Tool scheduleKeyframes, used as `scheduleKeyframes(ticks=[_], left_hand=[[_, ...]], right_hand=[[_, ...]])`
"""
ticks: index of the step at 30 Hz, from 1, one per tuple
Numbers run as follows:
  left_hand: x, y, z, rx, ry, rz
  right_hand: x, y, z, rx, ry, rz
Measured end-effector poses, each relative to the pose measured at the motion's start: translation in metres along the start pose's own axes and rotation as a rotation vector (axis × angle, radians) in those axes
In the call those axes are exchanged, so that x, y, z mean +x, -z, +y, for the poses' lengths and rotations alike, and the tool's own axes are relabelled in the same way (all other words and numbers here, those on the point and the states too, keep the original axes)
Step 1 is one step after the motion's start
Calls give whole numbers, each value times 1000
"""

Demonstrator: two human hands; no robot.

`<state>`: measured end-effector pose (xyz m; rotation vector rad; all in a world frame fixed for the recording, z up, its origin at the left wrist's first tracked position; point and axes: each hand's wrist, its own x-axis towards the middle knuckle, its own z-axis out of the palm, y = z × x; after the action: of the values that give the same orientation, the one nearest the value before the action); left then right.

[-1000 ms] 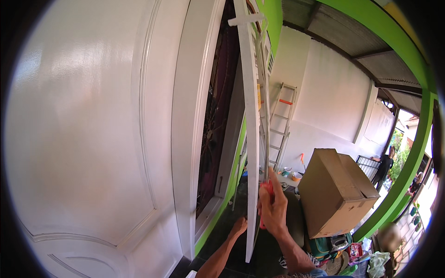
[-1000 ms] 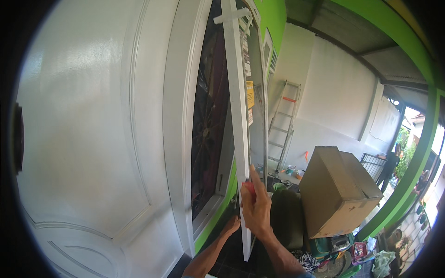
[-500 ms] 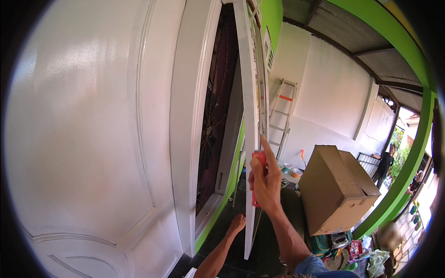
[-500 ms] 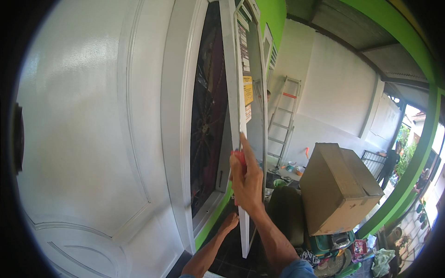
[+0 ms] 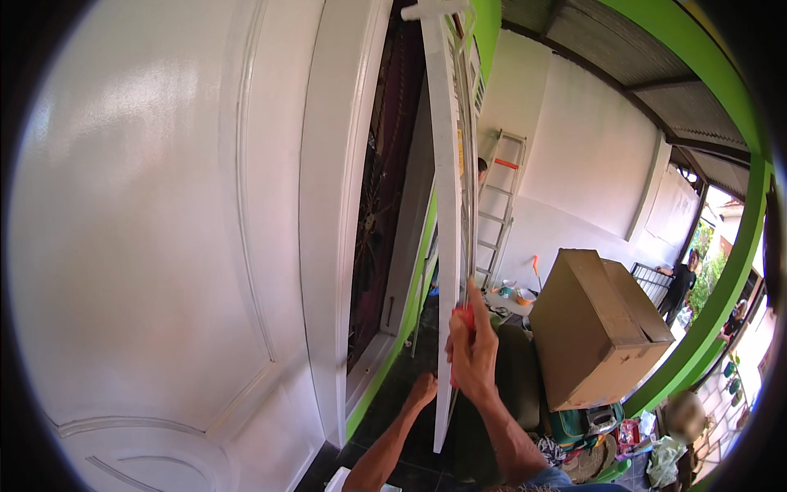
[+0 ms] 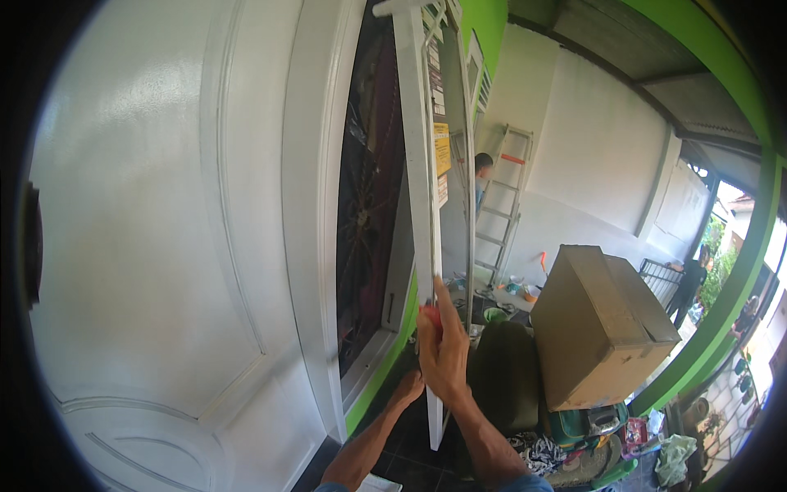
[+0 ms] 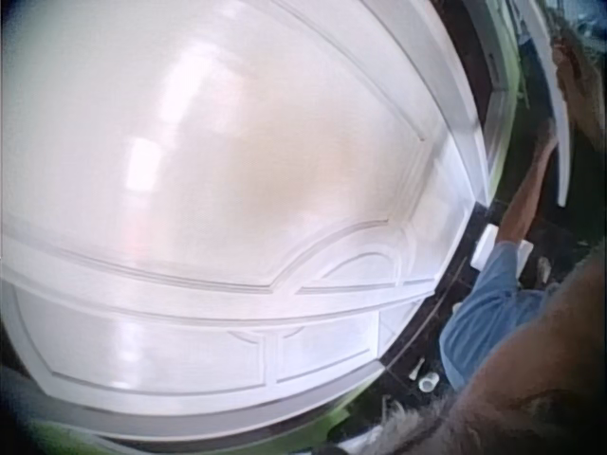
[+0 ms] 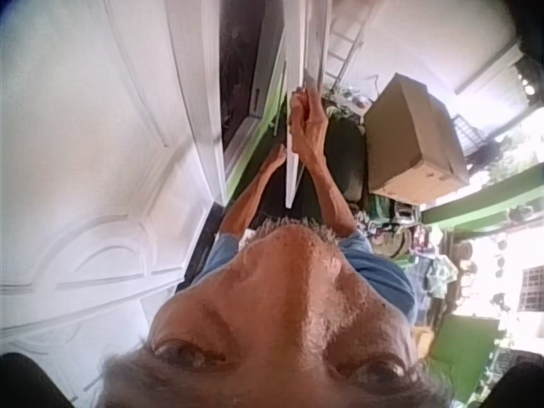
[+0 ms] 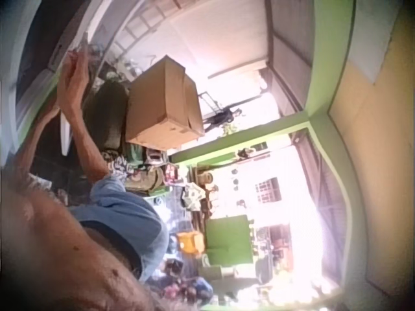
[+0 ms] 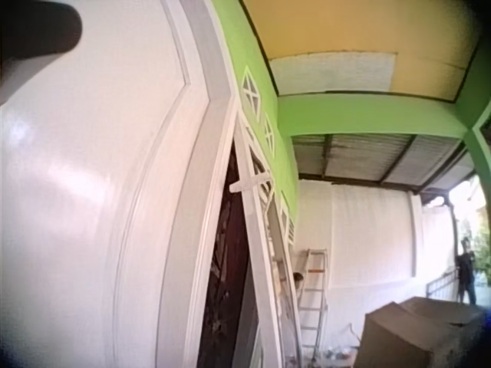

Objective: The person uses a paint roller to apply white paint to a green wall and white door frame. They repeatedly load the roller from a paint tray on the floor and roll paint onto the wall and trim, working around a doorway.

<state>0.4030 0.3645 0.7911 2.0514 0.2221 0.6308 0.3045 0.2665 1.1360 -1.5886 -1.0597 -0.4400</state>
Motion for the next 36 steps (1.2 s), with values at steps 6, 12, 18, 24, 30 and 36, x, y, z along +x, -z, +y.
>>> scheduleKeyframes(ticks=[6, 12, 18, 24, 30, 36], left_hand=[[15, 4, -77, -90, -1, 63], [-8, 22, 15, -25, 60, -33], [9, 6, -22, 28, -152, 241], [-2, 15, -19, -5, -82, 186], [-9, 29, -35, 154, -9, 157], [-16, 69, -62, 107, -10, -14]], right_hand=[[-68, -19, 2, 134, -109, -107], [-119, 5, 22, 108, -204, -105], [-43, -15, -22, 214, -147, -39], [5, -10, -24, 222, -142, -64], [-78, -12, 34, 72, -60, -106], [-167, -22, 52, 59, -50, -133]])
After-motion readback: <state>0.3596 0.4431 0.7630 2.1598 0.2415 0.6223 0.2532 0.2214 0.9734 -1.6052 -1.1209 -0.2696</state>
